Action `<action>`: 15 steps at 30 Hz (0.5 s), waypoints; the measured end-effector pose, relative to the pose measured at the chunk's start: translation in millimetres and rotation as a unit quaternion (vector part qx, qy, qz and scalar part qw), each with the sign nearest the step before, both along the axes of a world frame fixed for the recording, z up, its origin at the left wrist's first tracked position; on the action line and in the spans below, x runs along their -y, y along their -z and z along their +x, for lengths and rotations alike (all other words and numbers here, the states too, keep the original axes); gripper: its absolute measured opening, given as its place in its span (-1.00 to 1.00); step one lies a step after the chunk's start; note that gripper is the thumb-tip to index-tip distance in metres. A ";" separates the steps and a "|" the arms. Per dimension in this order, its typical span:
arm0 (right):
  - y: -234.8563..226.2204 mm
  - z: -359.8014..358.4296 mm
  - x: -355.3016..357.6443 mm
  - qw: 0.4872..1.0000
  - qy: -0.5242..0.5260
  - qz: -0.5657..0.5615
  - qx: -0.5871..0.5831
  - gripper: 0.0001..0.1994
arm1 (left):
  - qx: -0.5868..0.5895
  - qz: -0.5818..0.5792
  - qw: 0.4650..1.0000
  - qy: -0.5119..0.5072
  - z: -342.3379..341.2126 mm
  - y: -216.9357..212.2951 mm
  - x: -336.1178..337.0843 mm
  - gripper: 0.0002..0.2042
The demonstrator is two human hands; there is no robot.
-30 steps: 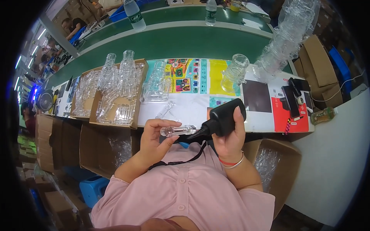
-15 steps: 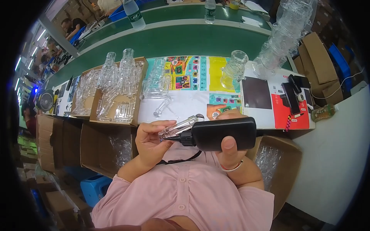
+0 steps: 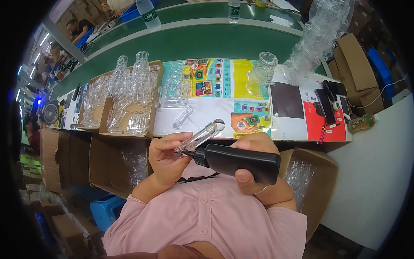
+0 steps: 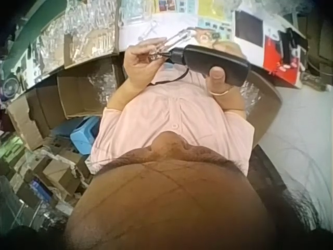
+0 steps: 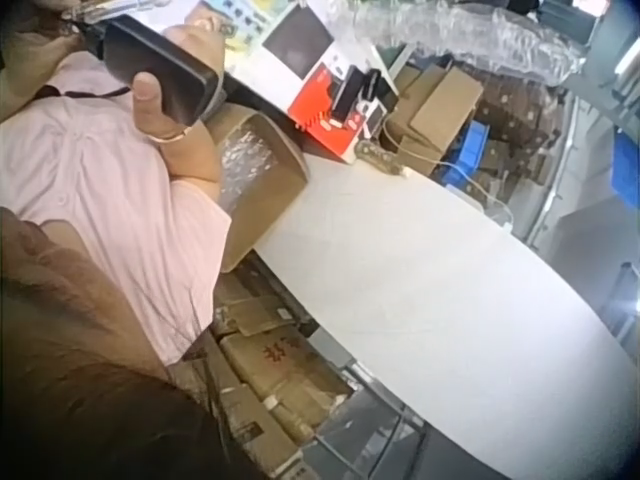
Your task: Assembling and cleaning small glass water pipes on a factory production line using a handheld air tool.
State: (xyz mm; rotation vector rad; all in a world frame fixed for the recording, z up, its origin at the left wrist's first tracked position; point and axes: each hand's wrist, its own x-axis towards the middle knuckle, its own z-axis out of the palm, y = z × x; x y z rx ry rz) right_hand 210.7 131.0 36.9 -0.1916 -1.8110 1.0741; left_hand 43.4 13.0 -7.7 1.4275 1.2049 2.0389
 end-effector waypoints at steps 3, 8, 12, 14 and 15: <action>-4.0 -2.7 3.1 0.998 -0.006 -0.059 -0.012 -0.55 | -0.030 0.002 0.999 -0.013 -0.3 -1.0 0.7 -0.58; -3.0 -4.9 1.8 0.998 -0.008 -0.053 -0.028 -0.57 | -0.051 -0.001 0.999 -0.016 -1.9 -1.4 2.6 -0.57; -4.0 -5.1 3.2 0.998 -0.013 -0.057 -0.029 -0.58 | -0.070 0.004 0.997 -0.024 -2.8 -0.7 3.5 -0.56; -4.3 -3.9 2.7 0.998 -0.012 -0.054 -0.024 -0.58 | -0.070 0.004 0.997 -0.025 -2.8 -0.7 4.1 -0.56; -4.2 -3.8 2.3 0.998 -0.011 -0.050 -0.020 -0.59 | -0.073 0.003 0.997 -0.025 -3.3 -1.1 4.0 -0.56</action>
